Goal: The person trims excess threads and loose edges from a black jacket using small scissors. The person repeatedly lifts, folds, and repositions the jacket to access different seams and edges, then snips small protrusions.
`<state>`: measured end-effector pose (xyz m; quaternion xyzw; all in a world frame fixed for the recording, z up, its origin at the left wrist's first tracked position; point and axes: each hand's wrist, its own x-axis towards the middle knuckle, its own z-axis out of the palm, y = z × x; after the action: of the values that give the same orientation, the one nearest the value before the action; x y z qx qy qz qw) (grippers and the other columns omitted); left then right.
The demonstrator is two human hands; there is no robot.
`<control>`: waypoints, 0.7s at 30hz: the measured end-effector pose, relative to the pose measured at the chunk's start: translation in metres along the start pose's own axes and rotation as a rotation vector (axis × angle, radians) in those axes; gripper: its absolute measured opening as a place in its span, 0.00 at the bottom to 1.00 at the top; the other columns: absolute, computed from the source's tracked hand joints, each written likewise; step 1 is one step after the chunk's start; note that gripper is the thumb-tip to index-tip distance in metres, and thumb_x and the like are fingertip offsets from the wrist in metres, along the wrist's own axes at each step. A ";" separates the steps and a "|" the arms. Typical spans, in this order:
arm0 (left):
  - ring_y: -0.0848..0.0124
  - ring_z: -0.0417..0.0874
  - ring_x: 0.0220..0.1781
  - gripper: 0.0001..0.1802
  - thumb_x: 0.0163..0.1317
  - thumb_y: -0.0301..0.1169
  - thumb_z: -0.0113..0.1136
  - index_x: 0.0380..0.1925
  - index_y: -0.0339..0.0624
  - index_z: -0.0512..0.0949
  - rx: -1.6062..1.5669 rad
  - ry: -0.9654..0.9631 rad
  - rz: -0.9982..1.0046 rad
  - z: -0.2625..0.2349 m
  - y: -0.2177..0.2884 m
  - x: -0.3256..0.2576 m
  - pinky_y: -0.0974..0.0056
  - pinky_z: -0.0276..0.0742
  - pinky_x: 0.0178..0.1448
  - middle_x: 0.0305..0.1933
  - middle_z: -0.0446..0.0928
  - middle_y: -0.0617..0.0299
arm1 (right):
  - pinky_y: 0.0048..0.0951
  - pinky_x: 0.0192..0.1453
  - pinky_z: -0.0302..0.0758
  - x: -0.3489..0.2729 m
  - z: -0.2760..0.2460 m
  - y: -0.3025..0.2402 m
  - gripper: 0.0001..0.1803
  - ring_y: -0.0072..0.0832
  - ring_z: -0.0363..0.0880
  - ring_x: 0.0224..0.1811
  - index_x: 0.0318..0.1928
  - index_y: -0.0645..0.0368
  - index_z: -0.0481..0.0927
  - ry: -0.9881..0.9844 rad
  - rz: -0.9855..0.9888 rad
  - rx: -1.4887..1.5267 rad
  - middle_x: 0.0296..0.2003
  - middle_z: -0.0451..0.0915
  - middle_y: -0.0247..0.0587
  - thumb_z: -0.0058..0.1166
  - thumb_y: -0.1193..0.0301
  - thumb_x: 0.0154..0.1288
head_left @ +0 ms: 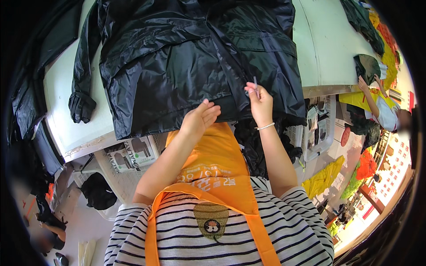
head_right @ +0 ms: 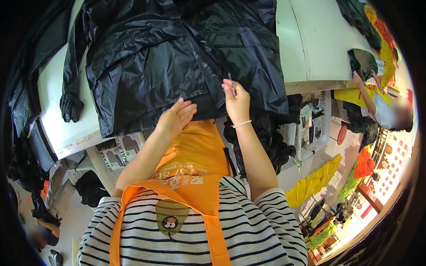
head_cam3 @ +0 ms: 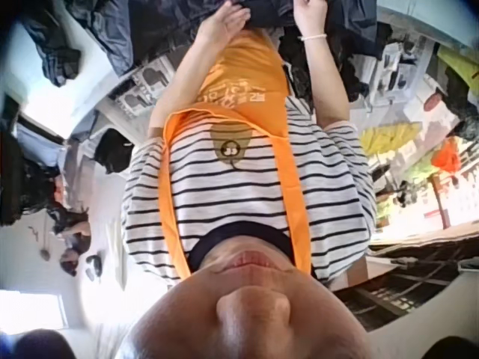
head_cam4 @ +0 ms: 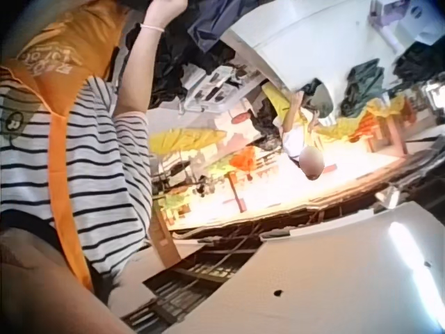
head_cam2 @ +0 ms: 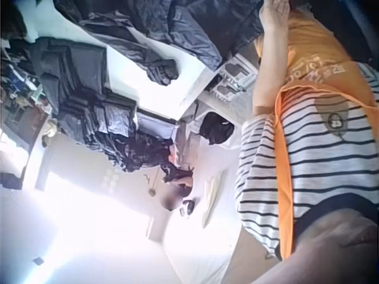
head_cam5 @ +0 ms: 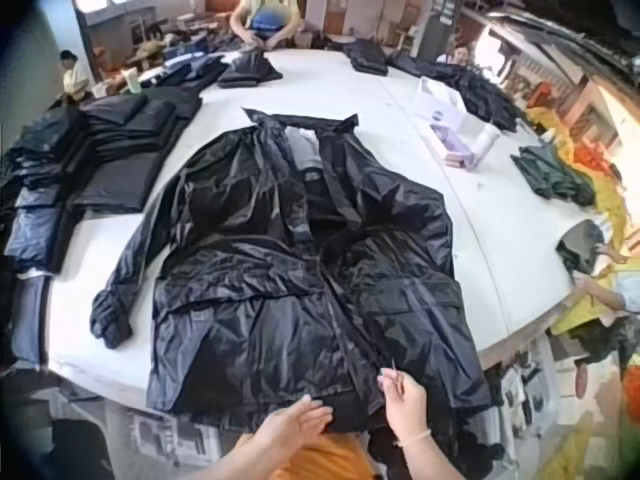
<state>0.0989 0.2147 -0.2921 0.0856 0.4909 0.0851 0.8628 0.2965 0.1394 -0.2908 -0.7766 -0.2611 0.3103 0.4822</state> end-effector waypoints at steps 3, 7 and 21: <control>0.64 0.75 0.60 0.26 0.66 0.44 0.55 0.53 0.34 0.71 -0.144 0.033 0.009 0.003 0.001 0.012 0.66 0.70 0.63 0.56 0.76 0.52 | 0.22 0.48 0.73 -0.003 -0.011 -0.006 0.13 0.22 0.77 0.36 0.46 0.64 0.78 0.175 -0.124 -0.172 0.34 0.78 0.36 0.59 0.77 0.59; 0.59 0.76 0.59 0.20 0.67 0.37 0.54 0.49 0.30 0.69 -0.200 0.031 0.142 0.014 0.001 0.009 0.64 0.69 0.65 0.53 0.76 0.46 | 0.23 0.52 0.72 -0.003 -0.012 -0.018 0.16 0.22 0.75 0.39 0.47 0.62 0.77 0.242 -0.126 -0.154 0.33 0.76 0.35 0.61 0.77 0.57; 0.67 0.81 0.45 0.13 0.65 0.34 0.56 0.40 0.34 0.74 -0.015 0.005 0.451 0.046 -0.006 -0.059 0.64 0.77 0.52 0.43 0.79 0.52 | 0.15 0.18 0.50 -0.012 0.025 -0.080 0.09 0.09 0.54 0.14 0.30 0.53 0.75 -0.570 0.360 0.577 0.19 0.64 0.21 0.57 0.65 0.65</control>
<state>0.1095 0.1925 -0.2209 0.1867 0.4609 0.2795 0.8213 0.2615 0.1770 -0.2238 -0.5267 -0.1470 0.6511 0.5264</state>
